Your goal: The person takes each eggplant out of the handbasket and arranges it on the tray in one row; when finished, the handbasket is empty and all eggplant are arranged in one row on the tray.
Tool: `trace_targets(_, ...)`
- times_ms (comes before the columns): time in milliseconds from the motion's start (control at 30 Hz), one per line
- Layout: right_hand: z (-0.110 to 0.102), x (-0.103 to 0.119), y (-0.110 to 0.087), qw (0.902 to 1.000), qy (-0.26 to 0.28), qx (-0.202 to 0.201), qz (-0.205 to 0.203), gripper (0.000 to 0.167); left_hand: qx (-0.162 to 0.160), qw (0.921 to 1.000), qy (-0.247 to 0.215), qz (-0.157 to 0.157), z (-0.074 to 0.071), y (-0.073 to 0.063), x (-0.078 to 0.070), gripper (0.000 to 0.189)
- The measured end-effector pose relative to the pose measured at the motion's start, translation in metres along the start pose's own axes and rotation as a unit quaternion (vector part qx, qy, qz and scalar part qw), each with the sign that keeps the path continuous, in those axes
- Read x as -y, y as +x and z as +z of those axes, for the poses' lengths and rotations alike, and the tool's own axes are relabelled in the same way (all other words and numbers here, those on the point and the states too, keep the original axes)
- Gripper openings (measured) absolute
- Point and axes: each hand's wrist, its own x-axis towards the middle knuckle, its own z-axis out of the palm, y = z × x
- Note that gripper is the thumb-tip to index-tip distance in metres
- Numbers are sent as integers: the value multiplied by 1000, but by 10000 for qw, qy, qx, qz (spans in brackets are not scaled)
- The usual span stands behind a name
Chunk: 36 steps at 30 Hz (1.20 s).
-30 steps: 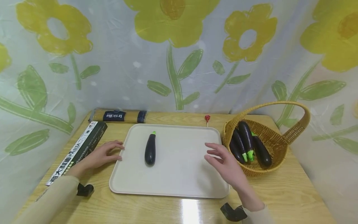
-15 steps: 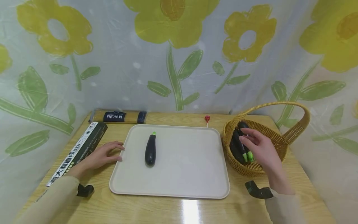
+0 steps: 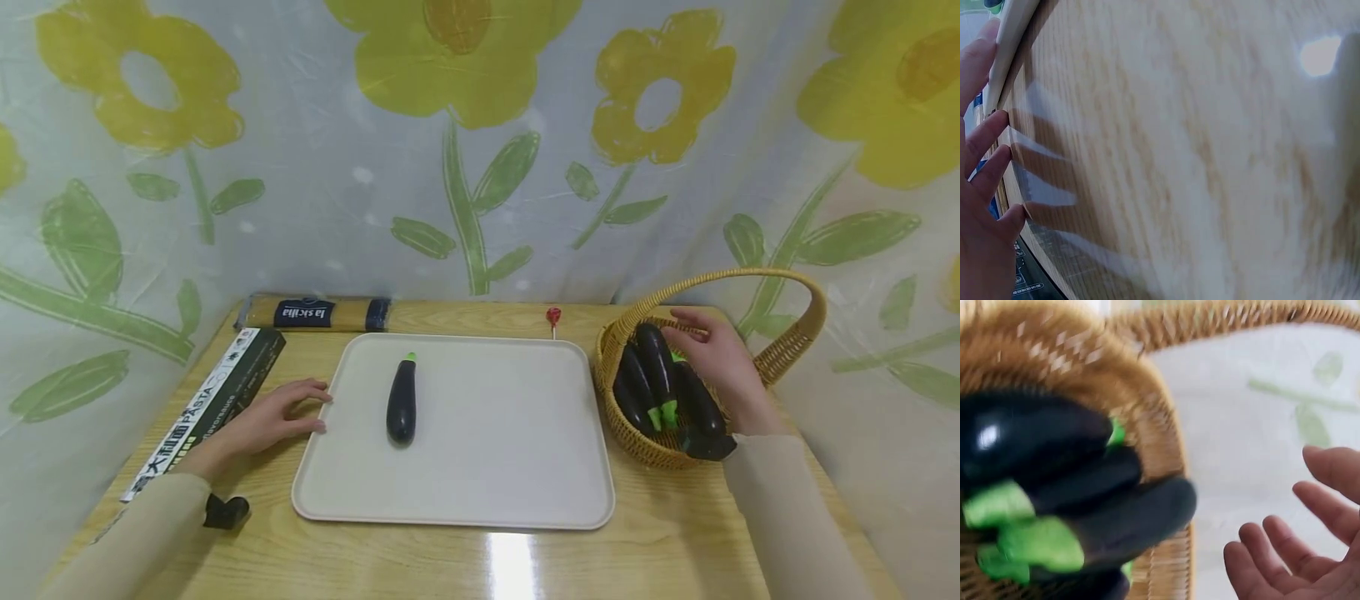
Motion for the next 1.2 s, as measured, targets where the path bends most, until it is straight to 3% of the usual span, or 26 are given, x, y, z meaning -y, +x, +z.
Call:
trace_targets(133,-3,-15,13,9993,315,187,86,81,9,10000,15,6,0,1,0,41)
trace_targets(367,0,-38,29,9996,175,160,-125,69,47,10000,-22,10,0,0,-1,40)
trace_targets(533,4,-47,35,9987,297,353,-221,69,17,10000,-21,23,0,0,-1,40)
trace_targets(800,7,-53,38,9943,485,952,-60,71,-9,10000,-15,38,0,0,-1,40)
trace_targets(1200,12,-50,36,9935,348,1082,101,65,42,10000,-45,-49,-1,1,-1,40)
